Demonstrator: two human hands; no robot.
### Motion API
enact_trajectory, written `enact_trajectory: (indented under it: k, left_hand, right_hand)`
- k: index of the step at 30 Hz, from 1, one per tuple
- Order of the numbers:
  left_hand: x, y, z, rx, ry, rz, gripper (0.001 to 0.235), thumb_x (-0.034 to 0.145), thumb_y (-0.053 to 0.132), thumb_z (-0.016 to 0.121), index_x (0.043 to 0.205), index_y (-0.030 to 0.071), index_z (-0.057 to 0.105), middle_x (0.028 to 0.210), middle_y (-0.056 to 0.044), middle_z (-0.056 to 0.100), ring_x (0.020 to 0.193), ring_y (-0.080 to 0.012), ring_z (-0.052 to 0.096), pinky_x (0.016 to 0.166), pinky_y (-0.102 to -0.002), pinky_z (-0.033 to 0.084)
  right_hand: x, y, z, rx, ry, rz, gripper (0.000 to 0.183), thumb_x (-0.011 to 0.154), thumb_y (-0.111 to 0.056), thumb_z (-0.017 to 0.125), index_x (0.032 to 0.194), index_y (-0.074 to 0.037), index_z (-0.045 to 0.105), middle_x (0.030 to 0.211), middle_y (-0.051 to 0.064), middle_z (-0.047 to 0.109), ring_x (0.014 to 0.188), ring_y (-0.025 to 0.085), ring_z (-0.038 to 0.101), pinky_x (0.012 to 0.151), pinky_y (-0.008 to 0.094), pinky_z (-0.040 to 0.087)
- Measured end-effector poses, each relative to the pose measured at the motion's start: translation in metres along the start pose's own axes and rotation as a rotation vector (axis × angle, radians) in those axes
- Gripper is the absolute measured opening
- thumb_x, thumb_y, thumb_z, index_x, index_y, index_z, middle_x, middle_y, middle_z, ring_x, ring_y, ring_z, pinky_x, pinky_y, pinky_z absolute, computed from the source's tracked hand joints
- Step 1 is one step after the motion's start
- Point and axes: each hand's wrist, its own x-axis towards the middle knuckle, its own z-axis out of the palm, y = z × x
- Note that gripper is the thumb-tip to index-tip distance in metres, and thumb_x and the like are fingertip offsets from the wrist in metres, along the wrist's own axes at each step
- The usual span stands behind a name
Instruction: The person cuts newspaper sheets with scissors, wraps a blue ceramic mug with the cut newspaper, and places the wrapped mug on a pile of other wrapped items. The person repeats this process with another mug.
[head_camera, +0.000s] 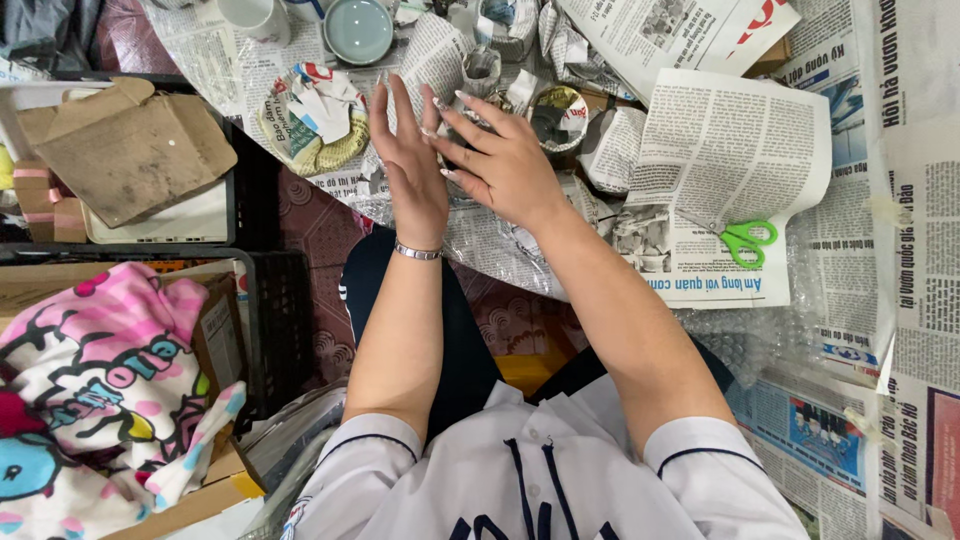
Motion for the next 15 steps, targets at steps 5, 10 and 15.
enact_trajectory:
  k: [5,10,15]
  left_hand:
    - [0.000,-0.004,-0.004,0.008,0.116,-0.029,0.085,0.108,0.068,0.044,0.167,0.012,0.021,0.174,-0.015,0.018,0.164,-0.0332,0.015,0.137,-0.049,0.015]
    - [-0.003,-0.014,-0.003,0.408,0.008,-0.026,0.078,0.111,0.064,0.032,0.168,0.011,0.026,0.175,-0.014,0.025,0.166,-0.0327,0.024,0.138,-0.048,0.022]
    - [-0.008,-0.021,-0.006,0.500,-0.053,0.016,0.074,0.114,0.063,0.024,0.167,0.011,0.025,0.173,-0.015,0.030,0.156,-0.0322,0.040,0.133,-0.046,0.034]
  right_hand:
    - [0.002,0.005,0.009,-0.003,0.017,-0.016,0.036,0.103,-0.033,0.071,0.136,-0.022,0.073,0.148,0.001,0.063,0.149,0.026,0.041,0.117,0.049,0.036]
    - [-0.004,0.000,0.015,-0.079,0.032,-0.017,0.033,0.105,-0.035,0.068,0.135,-0.021,0.072,0.141,0.000,0.069,0.151,0.026,0.037,0.118,0.050,0.028]
    - [-0.011,-0.016,0.012,-0.124,-0.050,0.108,0.043,0.108,-0.037,0.062,0.146,-0.018,0.062,0.134,0.000,0.070,0.153,0.022,0.034,0.121,0.056,0.021]
